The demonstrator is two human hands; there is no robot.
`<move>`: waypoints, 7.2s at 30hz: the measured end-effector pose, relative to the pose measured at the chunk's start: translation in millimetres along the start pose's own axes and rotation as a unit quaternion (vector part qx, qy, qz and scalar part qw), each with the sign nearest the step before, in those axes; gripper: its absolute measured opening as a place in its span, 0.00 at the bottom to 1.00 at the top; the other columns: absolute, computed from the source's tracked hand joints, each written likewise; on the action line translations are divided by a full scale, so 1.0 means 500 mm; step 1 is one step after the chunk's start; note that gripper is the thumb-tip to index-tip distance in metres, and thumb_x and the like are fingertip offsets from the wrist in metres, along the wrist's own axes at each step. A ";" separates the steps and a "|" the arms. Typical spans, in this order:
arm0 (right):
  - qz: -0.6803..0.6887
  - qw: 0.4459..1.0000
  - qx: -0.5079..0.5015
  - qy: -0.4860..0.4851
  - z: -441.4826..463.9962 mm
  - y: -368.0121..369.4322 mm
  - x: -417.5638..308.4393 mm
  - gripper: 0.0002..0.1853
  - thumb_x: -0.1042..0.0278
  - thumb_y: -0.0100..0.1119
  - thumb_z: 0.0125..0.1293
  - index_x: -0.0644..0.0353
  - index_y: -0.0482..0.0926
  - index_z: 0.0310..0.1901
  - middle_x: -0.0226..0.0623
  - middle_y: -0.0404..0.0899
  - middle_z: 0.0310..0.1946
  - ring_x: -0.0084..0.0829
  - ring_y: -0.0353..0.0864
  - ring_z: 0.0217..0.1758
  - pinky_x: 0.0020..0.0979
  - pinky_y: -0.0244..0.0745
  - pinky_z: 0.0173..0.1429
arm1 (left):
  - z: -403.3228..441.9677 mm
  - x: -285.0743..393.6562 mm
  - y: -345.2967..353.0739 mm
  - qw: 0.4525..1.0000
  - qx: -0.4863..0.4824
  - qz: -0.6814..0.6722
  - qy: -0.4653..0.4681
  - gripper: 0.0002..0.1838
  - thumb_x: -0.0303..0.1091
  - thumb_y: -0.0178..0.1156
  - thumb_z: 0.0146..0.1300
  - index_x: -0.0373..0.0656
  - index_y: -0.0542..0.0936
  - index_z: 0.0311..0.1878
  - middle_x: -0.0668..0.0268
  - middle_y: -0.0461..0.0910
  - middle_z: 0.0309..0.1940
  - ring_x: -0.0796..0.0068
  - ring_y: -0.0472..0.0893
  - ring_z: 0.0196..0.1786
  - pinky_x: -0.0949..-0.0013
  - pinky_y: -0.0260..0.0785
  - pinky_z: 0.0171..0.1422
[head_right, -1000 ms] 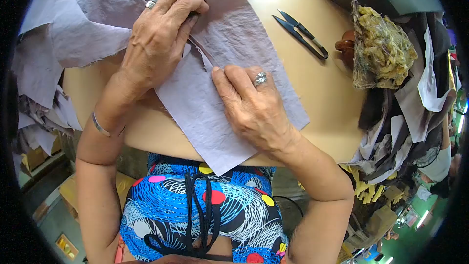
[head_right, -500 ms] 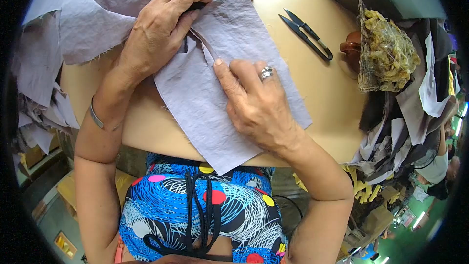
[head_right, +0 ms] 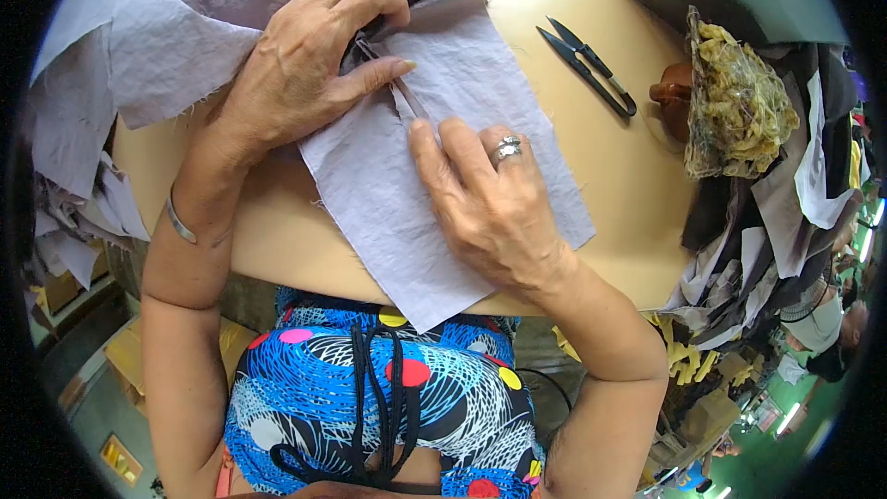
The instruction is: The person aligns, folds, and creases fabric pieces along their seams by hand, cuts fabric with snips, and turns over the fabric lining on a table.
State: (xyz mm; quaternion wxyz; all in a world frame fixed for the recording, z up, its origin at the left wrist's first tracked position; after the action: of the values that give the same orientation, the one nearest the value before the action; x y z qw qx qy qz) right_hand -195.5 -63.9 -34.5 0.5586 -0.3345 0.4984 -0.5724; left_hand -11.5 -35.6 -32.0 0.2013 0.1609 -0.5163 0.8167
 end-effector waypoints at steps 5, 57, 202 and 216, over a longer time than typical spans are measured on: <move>0.084 0.996 0.030 -0.003 -0.005 0.001 0.021 0.16 0.75 0.59 0.49 0.63 0.77 0.42 0.39 0.74 0.37 0.37 0.73 0.30 0.33 0.70 0.36 | -0.002 0.021 -0.017 0.984 0.106 0.095 0.108 0.10 0.31 0.65 0.49 0.43 0.78 0.36 0.66 0.76 0.44 0.63 0.76 0.48 0.60 0.67 0.56; 0.215 0.955 0.079 0.188 0.067 -0.007 0.112 0.34 0.82 0.56 0.54 0.66 0.60 0.65 0.39 0.80 0.33 0.25 0.76 0.29 0.27 0.72 0.37 | -0.080 0.063 0.016 0.992 0.011 0.058 0.110 0.11 0.29 0.57 0.50 0.42 0.77 0.38 0.65 0.74 0.39 0.68 0.77 0.39 0.66 0.70 0.43; 0.174 0.968 0.163 0.076 0.073 0.024 0.128 0.34 0.78 0.58 0.54 0.52 0.64 0.66 0.40 0.82 0.39 0.39 0.80 0.32 0.37 0.67 0.43 | -0.004 0.028 0.000 0.971 -0.097 -0.187 -0.115 0.23 0.20 0.53 0.56 0.43 0.75 0.56 0.53 0.63 0.67 0.75 0.79 0.36 0.75 0.72 0.41; 0.092 0.986 0.133 0.032 0.073 0.033 0.114 0.28 0.79 0.53 0.57 0.55 0.69 0.63 0.38 0.77 0.32 0.36 0.76 0.28 0.35 0.66 0.40 | 0.048 0.011 -0.007 0.956 -0.077 0.285 0.010 0.08 0.38 0.58 0.61 0.45 0.76 0.36 0.67 0.76 0.33 0.62 0.77 0.38 0.62 0.62 0.52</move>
State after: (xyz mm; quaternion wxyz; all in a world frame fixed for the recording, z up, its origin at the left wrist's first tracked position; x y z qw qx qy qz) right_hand -164.8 -124.4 -49.6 0.6325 -0.1910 0.4640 -0.5901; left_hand -13.4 -55.3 -16.6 -0.0223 -0.0171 -0.5996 0.7998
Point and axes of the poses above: each hand's wrist, its own z-axis towards the middle knuckle, its own y-axis out of the palm, x = y × z, the point moved 3 cm from there along z, towards the middle knuckle
